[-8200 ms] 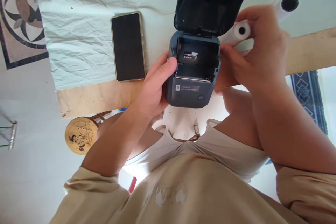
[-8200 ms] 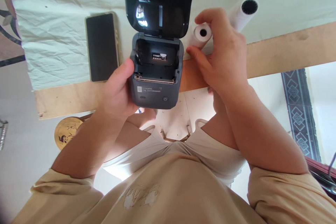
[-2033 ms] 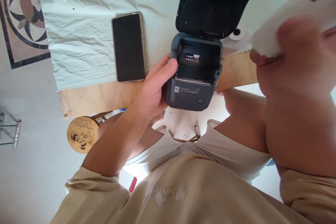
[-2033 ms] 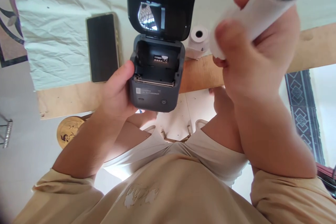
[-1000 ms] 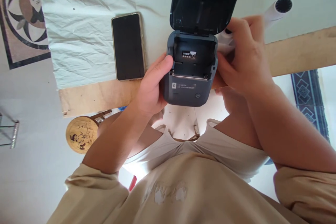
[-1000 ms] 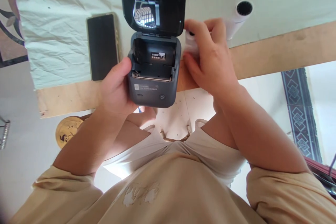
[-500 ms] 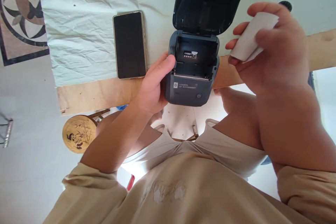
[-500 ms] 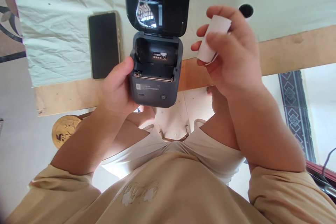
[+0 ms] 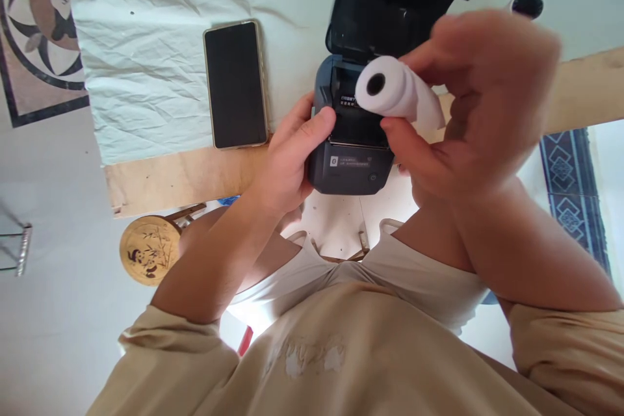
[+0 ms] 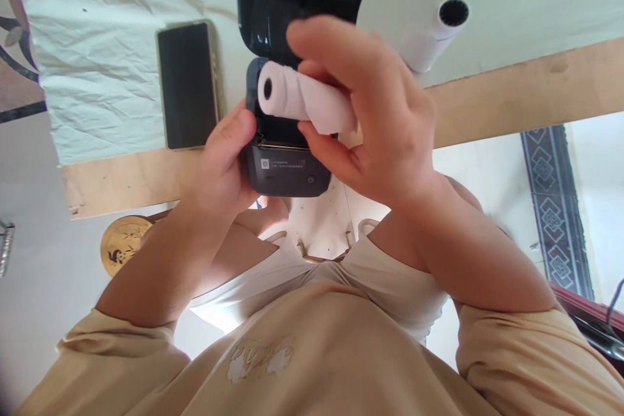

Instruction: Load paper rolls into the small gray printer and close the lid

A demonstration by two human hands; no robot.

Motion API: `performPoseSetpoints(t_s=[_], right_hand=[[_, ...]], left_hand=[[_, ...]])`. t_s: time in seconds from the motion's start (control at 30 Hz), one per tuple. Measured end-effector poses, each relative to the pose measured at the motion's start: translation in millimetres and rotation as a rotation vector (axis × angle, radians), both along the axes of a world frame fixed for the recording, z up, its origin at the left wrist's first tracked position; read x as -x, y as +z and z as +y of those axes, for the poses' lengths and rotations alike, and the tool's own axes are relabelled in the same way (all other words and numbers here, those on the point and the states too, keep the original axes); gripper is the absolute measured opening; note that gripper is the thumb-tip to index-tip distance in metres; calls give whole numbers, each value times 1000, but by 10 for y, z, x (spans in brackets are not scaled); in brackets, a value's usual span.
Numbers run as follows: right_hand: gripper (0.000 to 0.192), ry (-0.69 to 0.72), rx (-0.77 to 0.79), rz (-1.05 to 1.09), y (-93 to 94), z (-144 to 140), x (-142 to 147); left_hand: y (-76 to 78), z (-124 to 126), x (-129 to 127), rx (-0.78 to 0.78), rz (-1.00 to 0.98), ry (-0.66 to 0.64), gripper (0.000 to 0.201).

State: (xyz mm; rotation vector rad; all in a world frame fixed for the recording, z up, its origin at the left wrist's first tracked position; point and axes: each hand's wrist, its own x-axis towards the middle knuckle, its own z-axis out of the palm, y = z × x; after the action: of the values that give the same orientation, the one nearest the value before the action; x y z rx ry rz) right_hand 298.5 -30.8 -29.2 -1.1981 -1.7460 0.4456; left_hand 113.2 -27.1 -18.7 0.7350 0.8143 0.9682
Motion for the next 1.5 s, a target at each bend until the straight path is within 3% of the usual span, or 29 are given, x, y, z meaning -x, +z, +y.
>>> performPoseSetpoints(t_s=[0.2,0.4,0.6,0.73,0.83,0.97,1.1,1.2,1.5], right_hand=[[28,-108,-289,-278,58,-1,110],[12,-23,-332,-203,17,26,75],[17,38,-452,-171,38,-69,137],[8,93,-486,-183,29,-144,241],[15,118,-475,-180,8,-144,242],[15,52,-449,-152,19,-98,132],[23,39,-271,-157,49,-68,45],[23,91,-240,-166,64,-67,46],[39,166,-172,-106,65,-81,13]], left_hand=[[11,-26,14,9,41,-3,25],[-34,0,42,-11,49,-26,32],[-46,-11,71,-19,6,-16,27],[-137,17,155,-108,63,-72,49],[-171,25,177,-154,109,-91,59],[-118,0,118,-141,107,-28,50],[-89,-1,95,-150,131,-39,74],[-98,11,112,-163,111,-55,85],[-127,-2,117,-154,128,13,67]])
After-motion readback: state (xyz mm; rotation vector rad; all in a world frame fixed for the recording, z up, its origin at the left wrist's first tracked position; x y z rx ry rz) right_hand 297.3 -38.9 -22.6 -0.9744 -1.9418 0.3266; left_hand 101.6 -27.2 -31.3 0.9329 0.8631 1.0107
